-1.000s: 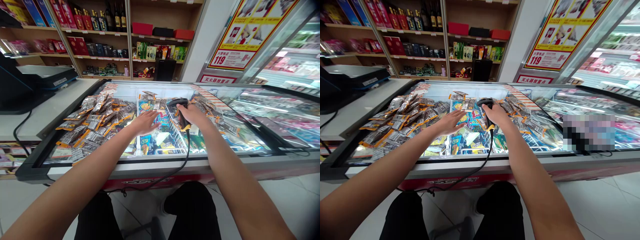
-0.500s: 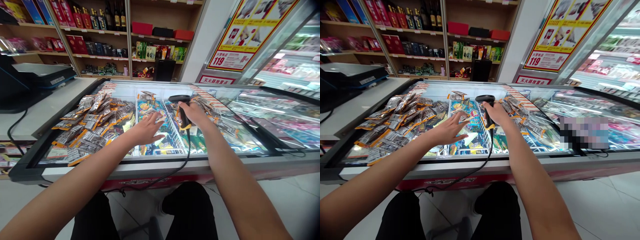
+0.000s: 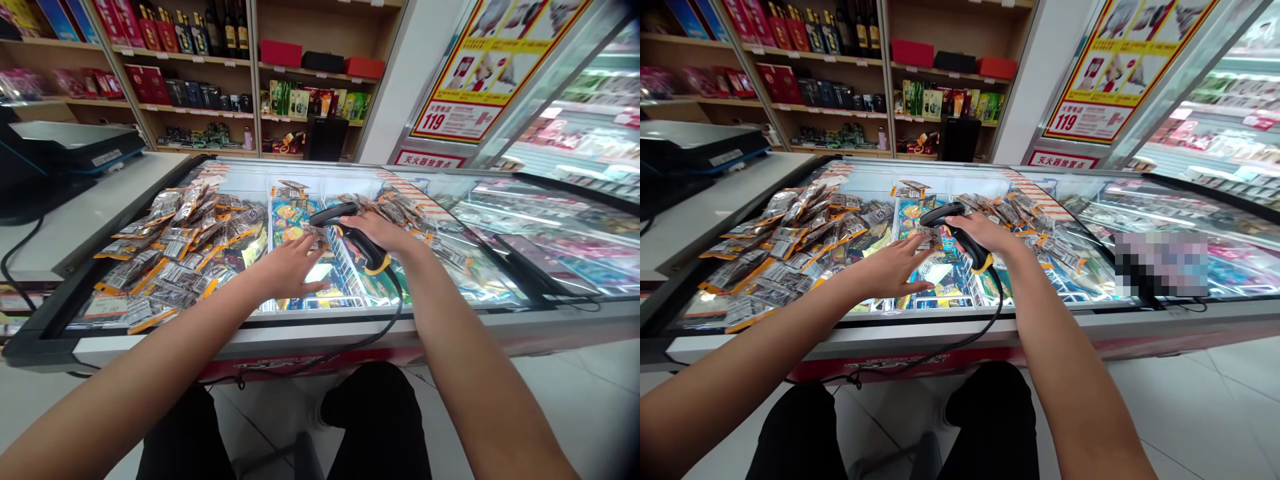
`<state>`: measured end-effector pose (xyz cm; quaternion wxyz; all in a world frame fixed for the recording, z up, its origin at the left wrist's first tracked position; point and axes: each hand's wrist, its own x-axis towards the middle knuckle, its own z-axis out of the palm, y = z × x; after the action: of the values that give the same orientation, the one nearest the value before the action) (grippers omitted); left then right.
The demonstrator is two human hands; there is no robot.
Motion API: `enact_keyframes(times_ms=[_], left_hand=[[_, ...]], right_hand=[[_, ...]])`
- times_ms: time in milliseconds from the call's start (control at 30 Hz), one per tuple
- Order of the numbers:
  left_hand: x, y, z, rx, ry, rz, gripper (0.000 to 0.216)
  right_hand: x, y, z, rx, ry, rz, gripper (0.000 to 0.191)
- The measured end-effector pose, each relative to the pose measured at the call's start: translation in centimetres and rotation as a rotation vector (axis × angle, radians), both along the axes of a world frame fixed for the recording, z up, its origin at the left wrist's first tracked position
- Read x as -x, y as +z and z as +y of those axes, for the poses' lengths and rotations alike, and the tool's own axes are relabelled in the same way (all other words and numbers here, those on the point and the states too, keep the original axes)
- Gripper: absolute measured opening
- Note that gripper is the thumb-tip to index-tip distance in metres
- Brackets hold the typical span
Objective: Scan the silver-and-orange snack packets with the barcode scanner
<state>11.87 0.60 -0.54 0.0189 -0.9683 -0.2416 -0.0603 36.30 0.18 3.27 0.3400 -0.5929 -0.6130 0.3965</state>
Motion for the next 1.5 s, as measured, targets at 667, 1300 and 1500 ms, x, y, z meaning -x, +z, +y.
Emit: enact_keyframes(times_ms=[667,1300,1500], left_hand=[[-0.2,-0.4,0.5,0.168,-0.170,-0.094,0.070],[-2.9,0.6,13.7,0.126,0.684,-0.207,0.077],[-4.5,1.8,19.7,0.246,0.535,-0.120,0.076]], right_hand=[[1.5,-0.7,0.4,0.085,0.044,0.365,0.042],[-0.9,-1.6,2.9,-0.129,-0.394,-0.501,0.047],[-1.4,-2.1,3.5,-0.134,-0.434,-0.522,0.048]])
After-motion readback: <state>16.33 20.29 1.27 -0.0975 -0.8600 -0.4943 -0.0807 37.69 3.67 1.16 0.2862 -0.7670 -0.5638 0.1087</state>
